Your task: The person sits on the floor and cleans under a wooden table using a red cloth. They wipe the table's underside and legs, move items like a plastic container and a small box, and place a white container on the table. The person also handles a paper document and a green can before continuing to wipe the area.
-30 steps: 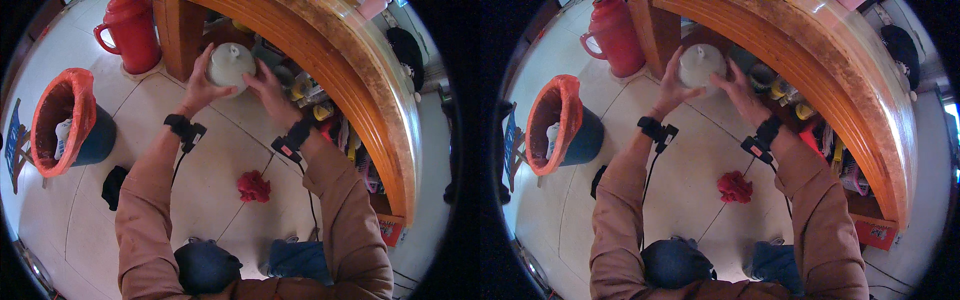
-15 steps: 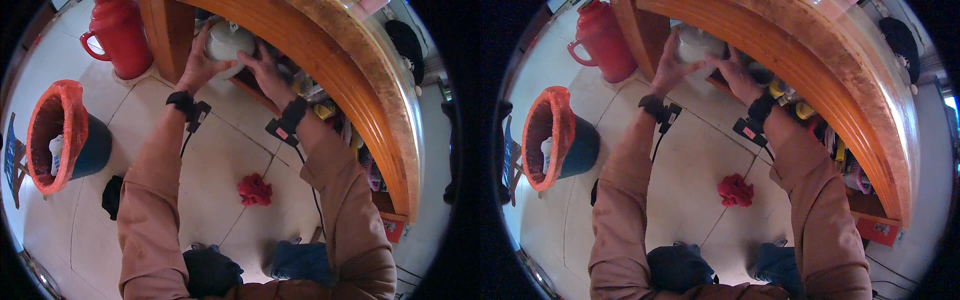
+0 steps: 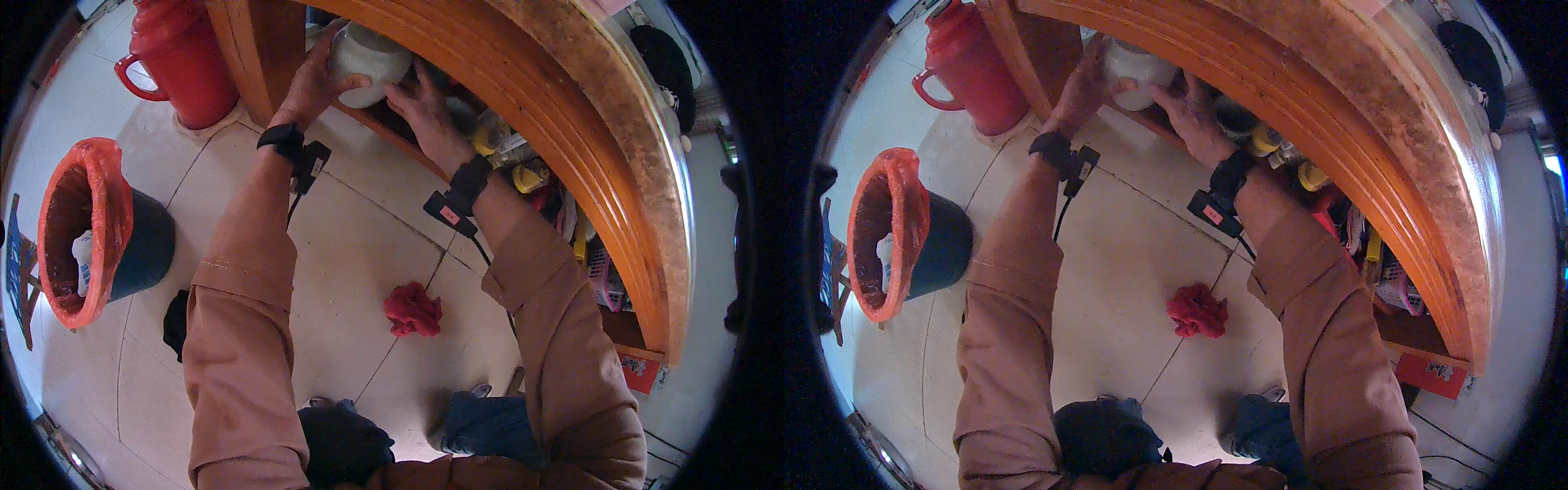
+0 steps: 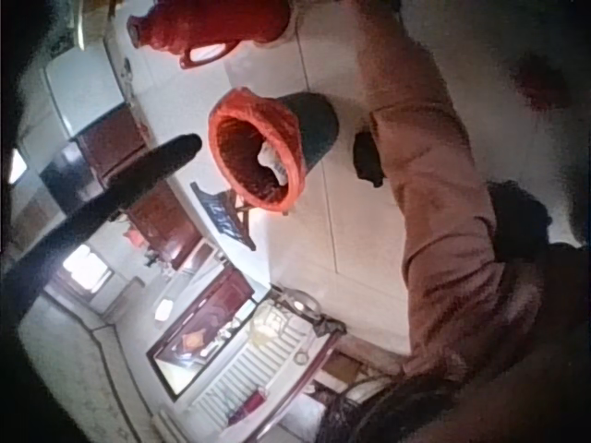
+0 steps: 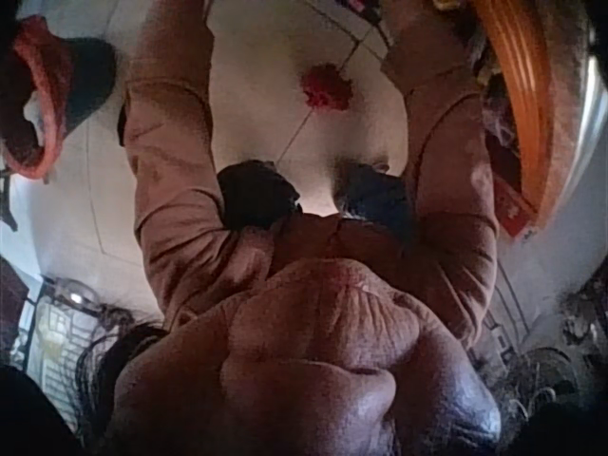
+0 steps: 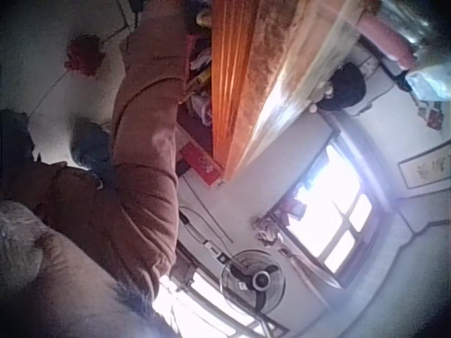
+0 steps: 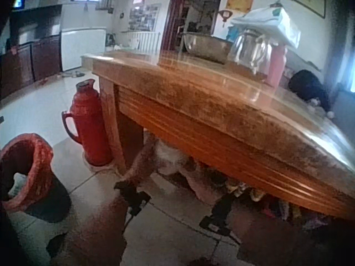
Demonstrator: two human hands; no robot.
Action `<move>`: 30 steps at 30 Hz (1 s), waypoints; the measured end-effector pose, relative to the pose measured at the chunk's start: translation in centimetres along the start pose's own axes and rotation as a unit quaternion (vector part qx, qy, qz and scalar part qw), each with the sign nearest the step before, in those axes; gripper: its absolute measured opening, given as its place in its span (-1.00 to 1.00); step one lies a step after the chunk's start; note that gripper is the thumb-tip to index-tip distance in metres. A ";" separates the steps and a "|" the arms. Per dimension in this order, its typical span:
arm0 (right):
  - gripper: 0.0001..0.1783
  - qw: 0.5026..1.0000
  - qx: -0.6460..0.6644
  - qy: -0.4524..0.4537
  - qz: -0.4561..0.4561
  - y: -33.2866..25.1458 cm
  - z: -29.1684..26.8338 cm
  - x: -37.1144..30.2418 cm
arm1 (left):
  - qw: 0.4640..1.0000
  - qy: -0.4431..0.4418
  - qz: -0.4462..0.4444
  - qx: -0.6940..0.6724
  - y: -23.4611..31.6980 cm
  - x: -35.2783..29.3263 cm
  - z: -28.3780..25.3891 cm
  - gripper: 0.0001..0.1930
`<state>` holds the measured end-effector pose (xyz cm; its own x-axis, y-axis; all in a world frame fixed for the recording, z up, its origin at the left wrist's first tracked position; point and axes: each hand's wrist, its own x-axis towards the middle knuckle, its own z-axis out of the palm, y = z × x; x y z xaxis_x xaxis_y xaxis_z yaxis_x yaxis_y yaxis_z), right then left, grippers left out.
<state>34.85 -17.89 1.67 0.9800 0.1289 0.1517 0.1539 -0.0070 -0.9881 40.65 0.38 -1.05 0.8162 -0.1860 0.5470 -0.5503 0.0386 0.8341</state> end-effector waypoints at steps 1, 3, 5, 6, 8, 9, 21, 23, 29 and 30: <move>-0.27 0.999 0.046 0.000 0.008 -0.2 0.2 -0.4 | 1.000 -0.002 -0.013 -0.014 -0.1 0.0 -0.1 -0.02; -0.26 0.999 0.037 -0.012 0.027 -0.6 0.3 -1.3 | 0.999 0.006 -0.031 -0.017 -0.4 0.0 0.0 -0.06; -0.25 0.997 0.026 -0.001 0.071 -0.7 0.2 -2.4 | 0.999 0.024 -0.041 0.004 -0.6 0.1 0.0 -0.09; -0.25 0.994 0.019 0.015 0.106 -0.6 -0.1 -3.2 | 0.997 0.037 -0.029 0.062 -0.6 0.2 0.1 -0.11; -0.27 0.989 -0.010 -0.001 0.146 0.0 -1.1 -5.4 | 0.981 0.063 -0.036 0.179 -0.4 0.3 0.2 -0.16; -0.28 0.988 -0.031 -0.035 0.150 0.5 -1.7 -6.8 | 0.991 0.080 -0.072 0.077 -0.2 0.4 0.3 -0.19; -0.39 0.834 -0.415 -0.361 -0.052 4.4 -4.5 -29.9 | 0.978 0.092 -0.108 0.155 0.7 -3.9 0.6 -0.42; -0.41 0.786 -0.488 -0.371 -0.075 4.7 -4.6 -32.3 | 0.982 0.029 -0.166 0.085 2.8 -6.2 1.4 -0.44; -0.61 0.782 -0.483 -0.394 -0.034 6.5 -4.2 -32.5 | 0.909 -0.349 -0.165 0.160 20.2 -16.7 1.8 -0.48; -0.65 0.796 -0.439 -0.417 -0.005 6.5 -4.3 -31.9 | 0.898 -0.389 -0.170 0.113 23.8 -17.7 1.5 -0.45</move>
<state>5.13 -26.26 -9.47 0.6093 0.7446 -0.2726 0.5495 -0.6444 -0.5318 12.81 3.08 9.02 0.6222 -0.7824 -0.0250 -0.3865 -0.3349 0.8594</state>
